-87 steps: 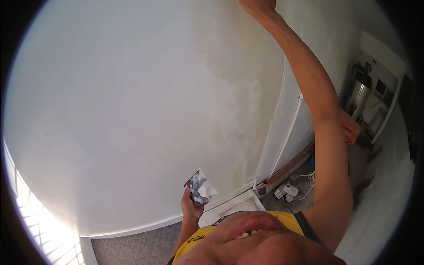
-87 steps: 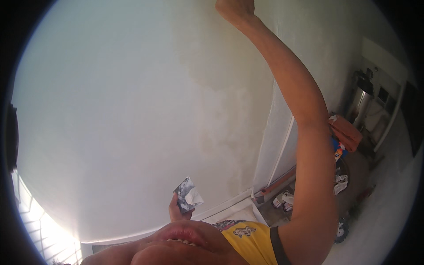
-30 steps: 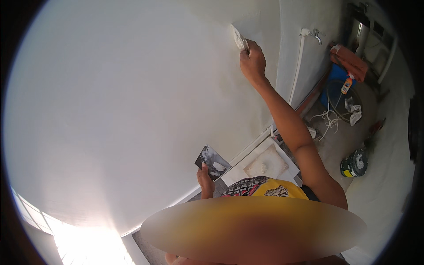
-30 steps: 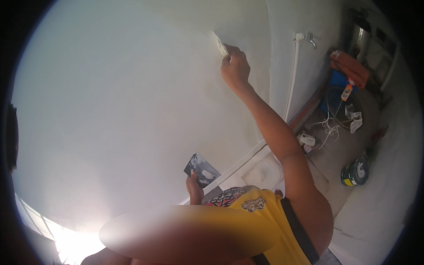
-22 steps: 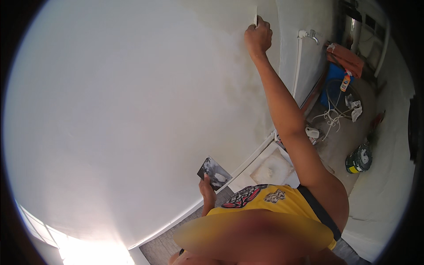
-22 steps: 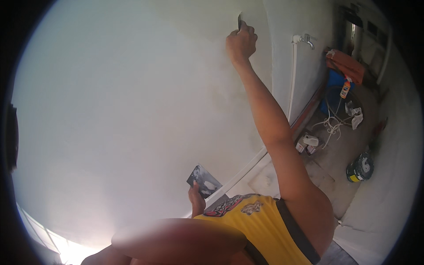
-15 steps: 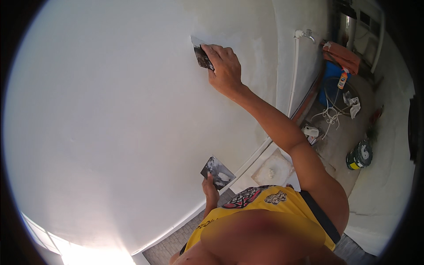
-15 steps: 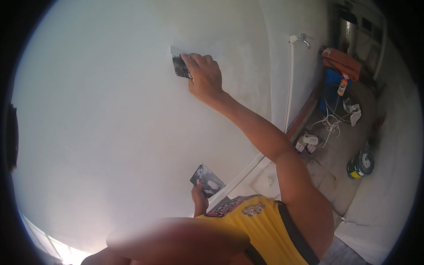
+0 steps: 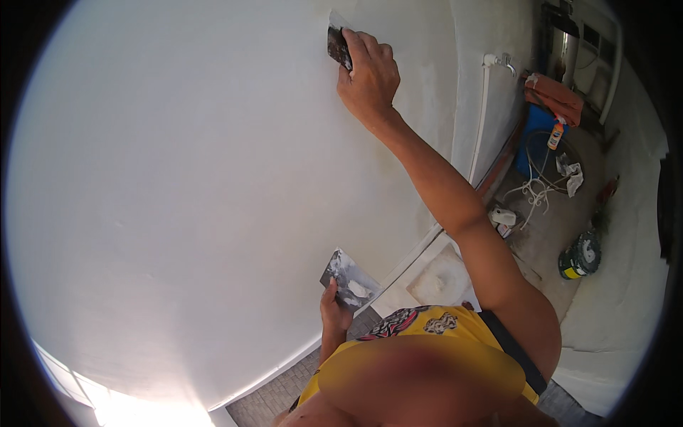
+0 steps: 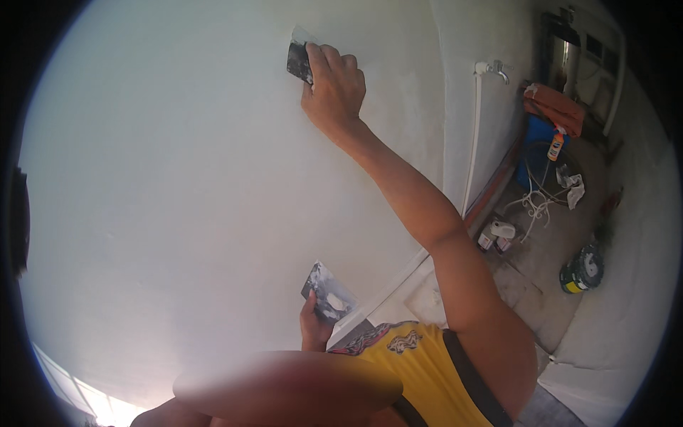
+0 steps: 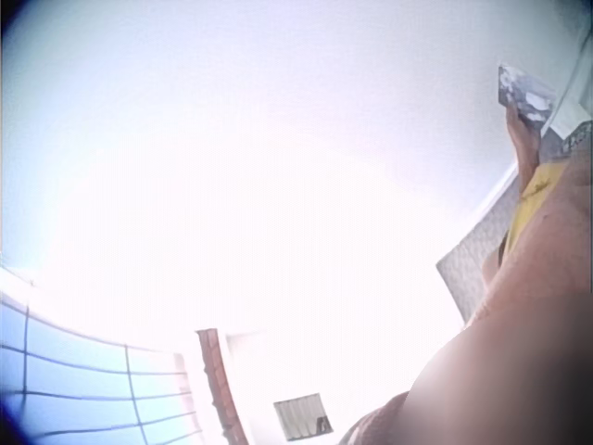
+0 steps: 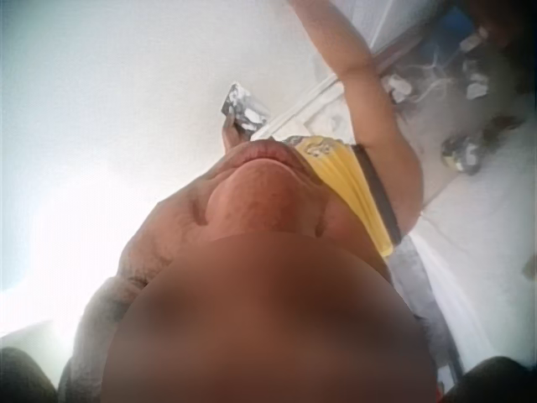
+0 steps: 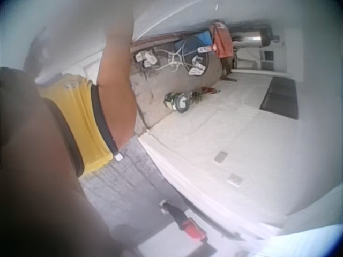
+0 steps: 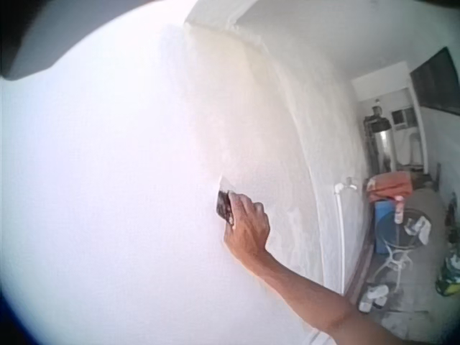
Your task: The person applies white plaster to a wall using a trowel and a hawk. They repeatedly scoop plaster from the hawk and spread it on the wall in smooth strokes, working on a section near the ceiling.
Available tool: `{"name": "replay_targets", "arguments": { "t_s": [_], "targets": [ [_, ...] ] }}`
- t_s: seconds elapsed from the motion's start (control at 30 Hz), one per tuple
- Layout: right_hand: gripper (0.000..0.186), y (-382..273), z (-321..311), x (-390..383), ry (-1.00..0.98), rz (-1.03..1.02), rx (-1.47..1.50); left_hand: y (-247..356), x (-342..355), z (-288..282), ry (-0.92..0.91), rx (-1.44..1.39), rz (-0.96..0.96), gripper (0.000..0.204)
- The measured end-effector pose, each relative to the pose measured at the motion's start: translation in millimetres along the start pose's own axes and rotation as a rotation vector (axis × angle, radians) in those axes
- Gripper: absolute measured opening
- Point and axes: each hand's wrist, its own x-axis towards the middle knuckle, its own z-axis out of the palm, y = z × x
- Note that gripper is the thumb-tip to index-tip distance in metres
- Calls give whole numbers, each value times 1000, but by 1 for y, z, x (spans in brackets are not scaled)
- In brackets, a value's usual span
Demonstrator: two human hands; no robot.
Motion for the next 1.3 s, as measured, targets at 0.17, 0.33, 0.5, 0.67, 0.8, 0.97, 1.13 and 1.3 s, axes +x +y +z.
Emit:
{"name": "replay_targets", "arguments": {
  "t_s": [0.17,0.33,0.5,0.67,0.8,0.97,1.13,1.3],
  "targets": [
    [56,-35,-68,25,-332,-120,106,11,10,41,78,114,-27,34],
    [55,11,-47,141,-306,-208,-41,15,9,42,11,145,-57,33],
    [62,4,-32,93,-91,-417,-75,10,7,47,60,130,-42,34],
    [60,-9,-76,64,-252,-518,65,9,8,49,33,120,-4,33],
    [28,23,-51,175,5,-602,89,8,6,46,43,136,-38,31],
    [61,60,0,176,-163,-562,179,8,8,48,82,136,-20,31],
    [64,84,-45,-20,-266,-431,98,6,10,51,117,139,-42,34],
    [52,175,-72,-52,-169,254,7,3,8,55,140,126,-18,34]
  ]
}}
